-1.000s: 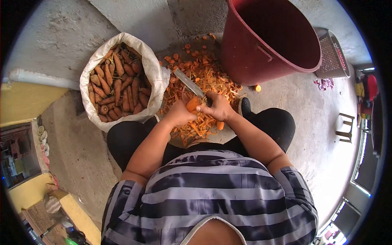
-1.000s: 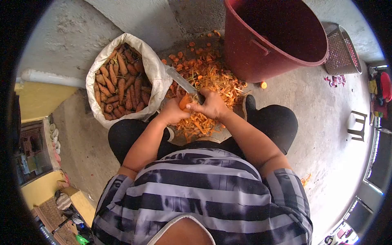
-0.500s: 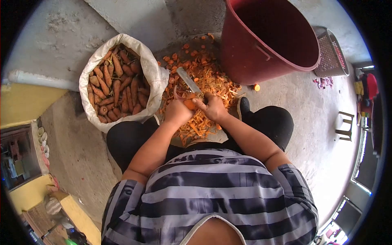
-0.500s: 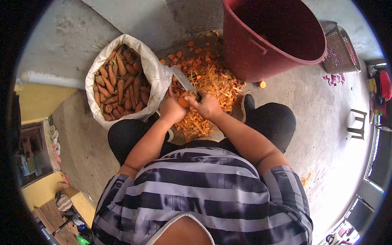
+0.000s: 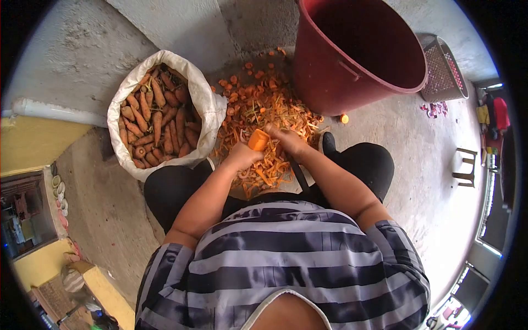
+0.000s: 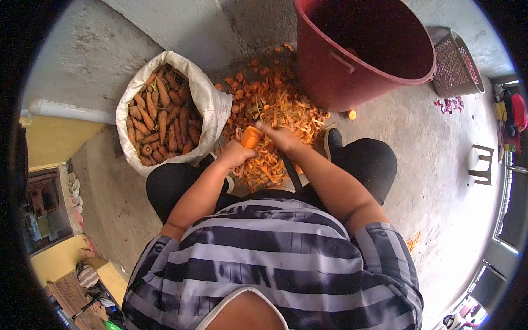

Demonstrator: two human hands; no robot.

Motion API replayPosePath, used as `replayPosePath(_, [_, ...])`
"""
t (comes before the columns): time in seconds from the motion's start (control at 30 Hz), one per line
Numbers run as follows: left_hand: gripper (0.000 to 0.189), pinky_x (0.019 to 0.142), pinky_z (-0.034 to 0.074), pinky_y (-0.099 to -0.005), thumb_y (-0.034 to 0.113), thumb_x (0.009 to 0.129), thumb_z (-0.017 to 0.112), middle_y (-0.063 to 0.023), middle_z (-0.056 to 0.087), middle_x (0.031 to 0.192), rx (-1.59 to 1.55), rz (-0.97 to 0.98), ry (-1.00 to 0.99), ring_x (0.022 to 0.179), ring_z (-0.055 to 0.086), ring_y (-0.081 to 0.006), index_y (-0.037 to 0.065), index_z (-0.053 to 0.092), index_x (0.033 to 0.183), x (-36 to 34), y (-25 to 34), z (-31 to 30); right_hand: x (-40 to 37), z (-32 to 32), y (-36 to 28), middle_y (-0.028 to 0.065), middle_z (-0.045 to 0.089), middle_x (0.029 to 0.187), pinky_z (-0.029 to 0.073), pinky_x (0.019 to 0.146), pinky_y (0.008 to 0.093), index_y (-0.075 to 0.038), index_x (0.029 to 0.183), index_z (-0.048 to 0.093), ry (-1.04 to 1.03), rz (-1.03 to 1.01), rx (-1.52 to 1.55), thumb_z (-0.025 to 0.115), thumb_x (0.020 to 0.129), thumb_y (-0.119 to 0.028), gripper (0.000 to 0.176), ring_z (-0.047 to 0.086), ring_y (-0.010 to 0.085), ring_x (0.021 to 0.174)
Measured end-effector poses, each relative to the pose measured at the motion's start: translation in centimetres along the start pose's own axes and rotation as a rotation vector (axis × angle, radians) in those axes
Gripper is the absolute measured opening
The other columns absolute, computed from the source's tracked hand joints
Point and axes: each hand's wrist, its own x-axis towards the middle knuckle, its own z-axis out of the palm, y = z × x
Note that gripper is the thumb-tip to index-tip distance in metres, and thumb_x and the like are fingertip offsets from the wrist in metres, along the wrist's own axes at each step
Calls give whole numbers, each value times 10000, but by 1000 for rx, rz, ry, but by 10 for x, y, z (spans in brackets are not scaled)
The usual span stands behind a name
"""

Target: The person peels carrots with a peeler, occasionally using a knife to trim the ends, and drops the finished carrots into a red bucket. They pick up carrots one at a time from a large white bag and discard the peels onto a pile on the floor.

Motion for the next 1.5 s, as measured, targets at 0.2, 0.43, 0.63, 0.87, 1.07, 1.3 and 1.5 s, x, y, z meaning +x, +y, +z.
replayPosePath(0.2, [446,673,461,-336,313,570,690,-152,632,805,3,-86,-30,749,616,-259,-13,611,864,13,-12,4,-29,13,-20,228,601,797,463,696,422,85,1079,481,226,-283,-666,493,740,-659,818,612,311,768])
replayPosePath(0.43, [507,621,439,-277,337,711,706,-80,565,737,-219,285,267,681,561,-150,-40,526,999,-3,101,-33,12,-1,9,171,547,663,422,552,371,72,974,530,238,-14,-46,429,819,-580,678,540,262,573])
replayPosePath(0.63, [451,603,446,-218,322,810,619,-32,558,762,-470,820,73,695,546,-89,-16,542,1098,-40,220,-93,18,-3,19,90,490,547,375,417,313,15,1132,473,127,47,-120,438,845,-529,616,460,172,430])
replayPosePath(0.87, [247,395,308,-259,157,883,501,-45,497,608,-394,173,538,411,368,-66,-4,582,1053,19,67,-172,-22,-13,-16,86,507,618,398,449,312,16,1081,437,32,74,232,559,832,-378,482,497,150,499])
replayPosePath(1.07, [371,495,444,-334,200,830,557,-145,586,798,127,-415,816,587,548,-218,5,535,1145,79,-143,-197,9,2,-3,82,506,649,403,457,305,17,1012,460,44,137,181,584,821,-344,427,498,152,522])
replayPosePath(1.3, [524,888,423,-394,224,805,588,-174,486,1222,441,-448,417,1071,518,-244,31,420,1261,82,-108,-163,22,20,-9,62,512,626,393,449,278,17,956,497,-28,137,59,610,803,-340,405,485,130,505])
replayPosePath(1.5, [625,943,382,-373,88,827,506,-124,542,1152,436,-508,423,1053,524,-261,157,208,1372,87,-98,-151,10,13,-32,159,577,738,466,569,349,48,1108,435,58,-63,-532,607,779,-357,550,575,251,610])
